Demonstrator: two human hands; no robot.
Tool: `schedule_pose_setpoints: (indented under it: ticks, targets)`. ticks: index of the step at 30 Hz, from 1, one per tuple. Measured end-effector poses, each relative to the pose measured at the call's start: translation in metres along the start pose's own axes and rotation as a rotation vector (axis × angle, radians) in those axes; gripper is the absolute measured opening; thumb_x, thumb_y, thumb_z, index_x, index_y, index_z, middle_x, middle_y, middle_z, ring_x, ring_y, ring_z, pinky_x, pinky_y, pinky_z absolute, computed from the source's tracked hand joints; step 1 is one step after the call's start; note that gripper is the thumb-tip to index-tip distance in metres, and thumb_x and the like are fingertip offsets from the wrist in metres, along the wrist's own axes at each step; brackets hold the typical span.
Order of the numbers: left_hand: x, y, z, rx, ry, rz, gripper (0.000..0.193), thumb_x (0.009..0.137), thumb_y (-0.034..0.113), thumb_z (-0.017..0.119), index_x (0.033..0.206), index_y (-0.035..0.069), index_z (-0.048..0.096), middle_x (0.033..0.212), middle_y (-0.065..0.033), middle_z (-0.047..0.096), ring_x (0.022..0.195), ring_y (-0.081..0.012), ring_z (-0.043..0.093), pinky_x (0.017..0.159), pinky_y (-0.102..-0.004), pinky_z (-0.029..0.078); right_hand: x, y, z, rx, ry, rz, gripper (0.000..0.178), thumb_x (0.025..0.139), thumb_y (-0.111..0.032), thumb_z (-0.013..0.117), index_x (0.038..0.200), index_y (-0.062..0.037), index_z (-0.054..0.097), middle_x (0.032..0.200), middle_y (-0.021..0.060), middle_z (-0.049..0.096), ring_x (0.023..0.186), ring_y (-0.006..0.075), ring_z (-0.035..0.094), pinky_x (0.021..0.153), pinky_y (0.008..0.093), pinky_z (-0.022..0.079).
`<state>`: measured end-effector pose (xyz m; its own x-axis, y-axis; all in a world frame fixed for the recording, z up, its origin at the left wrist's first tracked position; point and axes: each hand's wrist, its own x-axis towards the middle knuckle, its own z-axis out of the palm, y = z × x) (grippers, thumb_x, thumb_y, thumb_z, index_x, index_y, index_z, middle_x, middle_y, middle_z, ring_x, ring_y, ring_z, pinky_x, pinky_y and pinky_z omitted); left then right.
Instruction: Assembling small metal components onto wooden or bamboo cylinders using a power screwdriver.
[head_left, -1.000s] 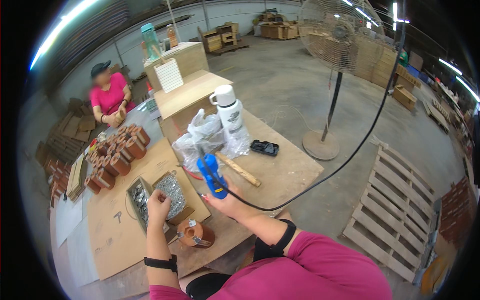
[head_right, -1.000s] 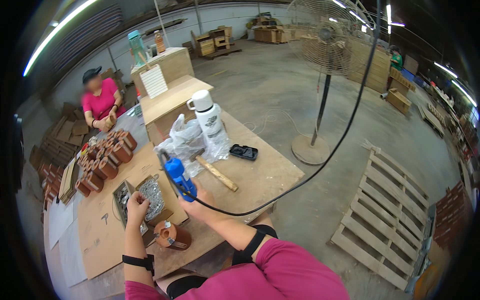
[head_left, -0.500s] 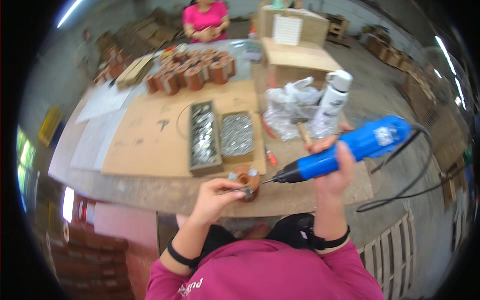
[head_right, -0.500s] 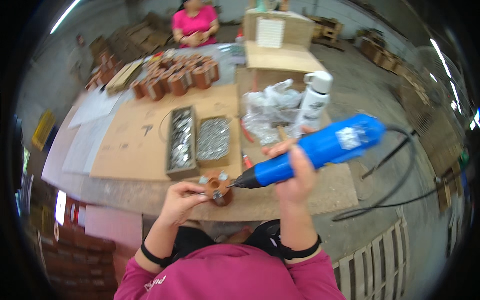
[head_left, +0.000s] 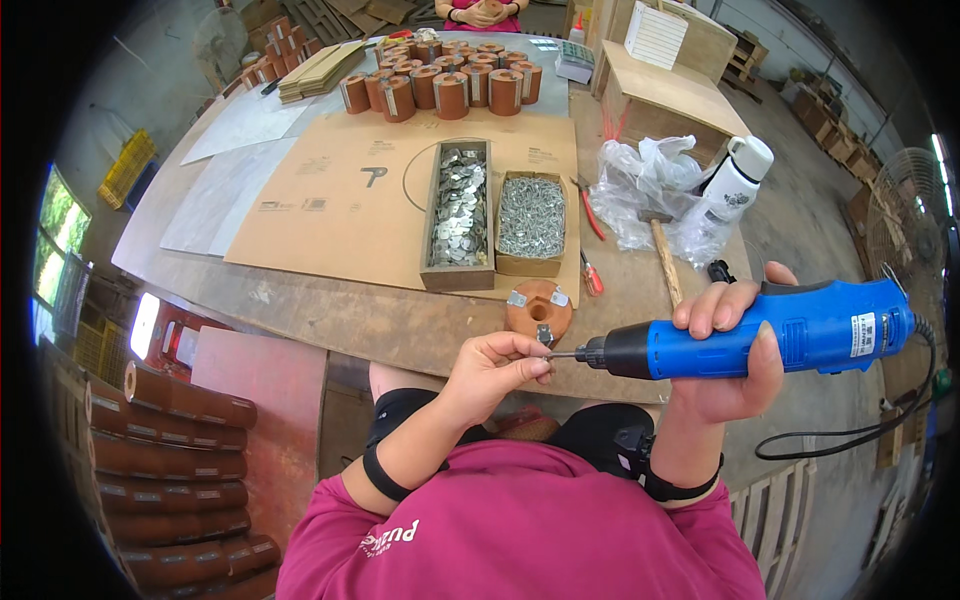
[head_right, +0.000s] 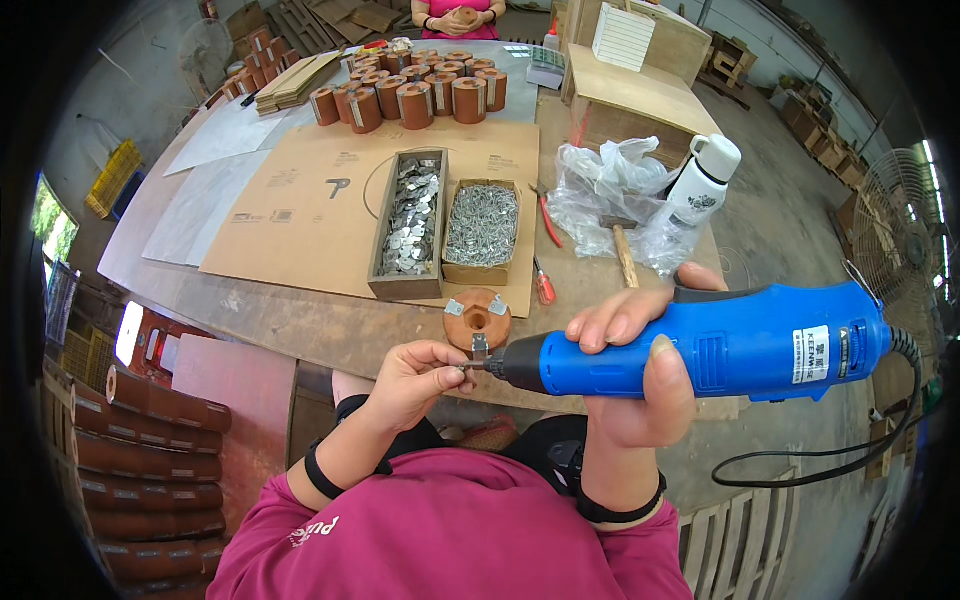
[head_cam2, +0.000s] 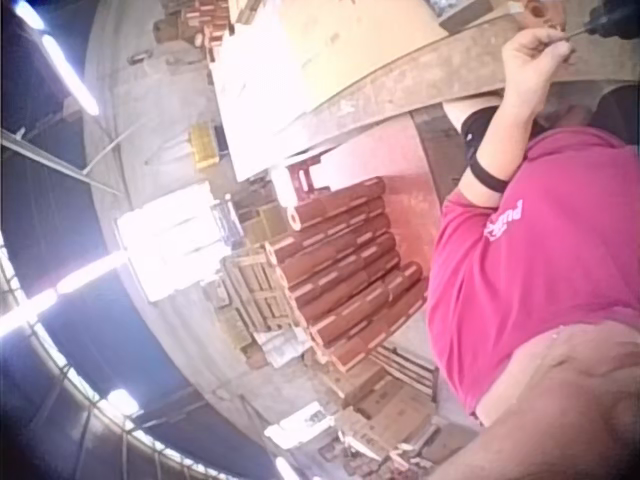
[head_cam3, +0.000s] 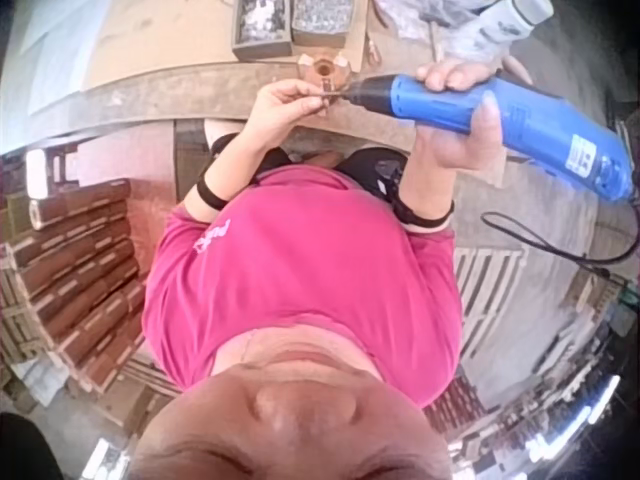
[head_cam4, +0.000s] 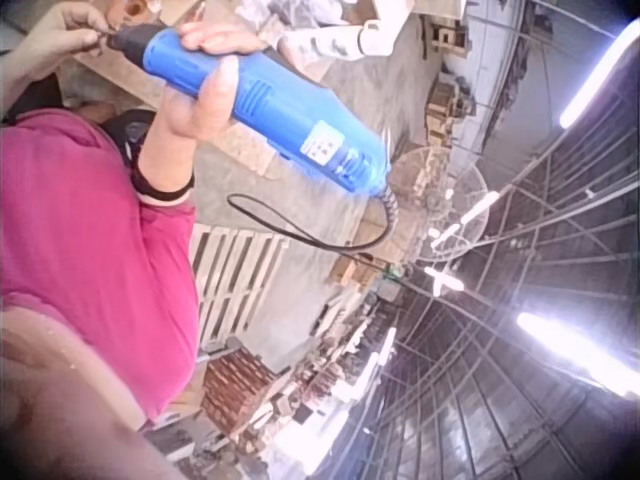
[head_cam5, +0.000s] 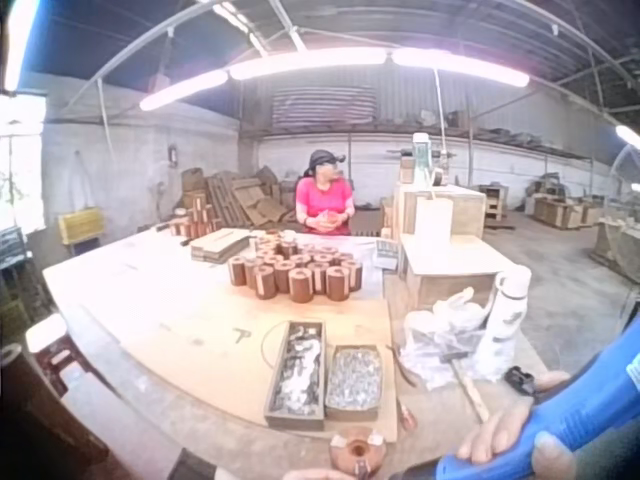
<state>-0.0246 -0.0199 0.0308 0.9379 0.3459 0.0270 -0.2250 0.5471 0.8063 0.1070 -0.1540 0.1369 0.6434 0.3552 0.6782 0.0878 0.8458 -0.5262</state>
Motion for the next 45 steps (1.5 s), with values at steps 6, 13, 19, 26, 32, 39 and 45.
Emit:
schedule_pose_setpoints:
  ticks: [6,13,19,26,32,39,45]
  targets:
    - [-0.003,-0.008,-0.002,0.031,-0.004,-0.022,0.011,0.079,0.001,0.057,0.088,-0.005,0.057,0.081,-0.0110,0.060,0.073,-0.0160,0.058,0.069,-0.0268,0.048,-0.006,0.000,0.003,-0.011,-0.012,0.025,0.058,0.076,-0.018,0.051,0.122,-0.0006,0.021,0.072,0.0122,0.047,0.061,0.0218,0.051,0.062,0.0390,0.047]
    - [0.001,0.002,0.001,0.450,-0.066,0.081,0.012,0.077,0.003,0.060,0.089,0.000,0.059,0.082,-0.0064,0.059,0.076,-0.0132,0.055,0.070,-0.0265,0.045,-0.005,0.001,0.009,-0.013,-0.032,0.110,0.059,0.074,-0.015,0.055,0.122,-0.0008,0.023,0.073,0.0113,0.049,0.063,0.0217,0.052,0.067,0.0391,0.046]
    - [0.019,0.011,0.003,1.185,-0.026,0.575,0.023,0.068,0.001,0.063,0.091,0.003,0.059,0.100,-0.0100,0.054,0.095,-0.0268,0.048,0.083,-0.0356,0.038,0.016,0.031,0.016,-0.280,-0.104,0.121,0.049,0.074,-0.007,0.053,0.118,0.0012,0.031,0.072,0.0086,0.052,0.064,0.0176,0.054,0.075,0.0390,0.045]
    - [0.020,-0.004,-0.003,1.336,0.062,0.562,0.029,0.066,0.005,0.059,0.095,0.004,0.056,0.116,-0.0139,0.045,0.110,-0.0362,0.036,0.091,-0.0456,0.029,0.020,0.060,0.022,-0.440,-0.055,0.165,0.016,0.068,-0.001,0.065,0.080,-0.0005,0.055,0.069,0.0018,0.057,0.061,0.0076,0.054,0.055,0.0219,0.044]
    - [0.024,-0.009,-0.010,1.340,0.073,0.529,0.030,0.066,0.006,0.060,0.096,0.004,0.055,0.118,-0.0155,0.042,0.112,-0.0366,0.034,0.092,-0.0461,0.027,0.018,0.068,0.021,-0.431,-0.043,0.147,0.013,0.066,-0.002,0.066,0.074,-0.0013,0.056,0.068,0.0018,0.057,0.059,0.0078,0.054,0.053,0.0224,0.044]
    - [0.025,-0.012,-0.013,1.337,0.088,0.520,0.031,0.066,0.008,0.062,0.097,0.006,0.056,0.120,-0.0134,0.042,0.113,-0.0355,0.033,0.093,-0.0456,0.025,0.014,0.068,0.021,-0.507,-0.133,0.209,0.046,0.072,-0.001,0.057,0.112,0.0011,0.036,0.069,0.0051,0.053,0.064,0.0135,0.056,0.079,0.0392,0.045]
    - [0.025,-0.013,-0.014,1.355,0.097,0.500,0.034,0.065,0.012,0.065,0.098,0.007,0.057,0.121,-0.0125,0.041,0.113,-0.0353,0.033,0.092,-0.0459,0.025,0.015,0.076,0.019,-0.430,-0.121,0.107,0.013,0.065,0.001,0.065,0.074,-0.0001,0.055,0.067,0.0018,0.057,0.060,0.0089,0.056,0.056,0.0246,0.046]
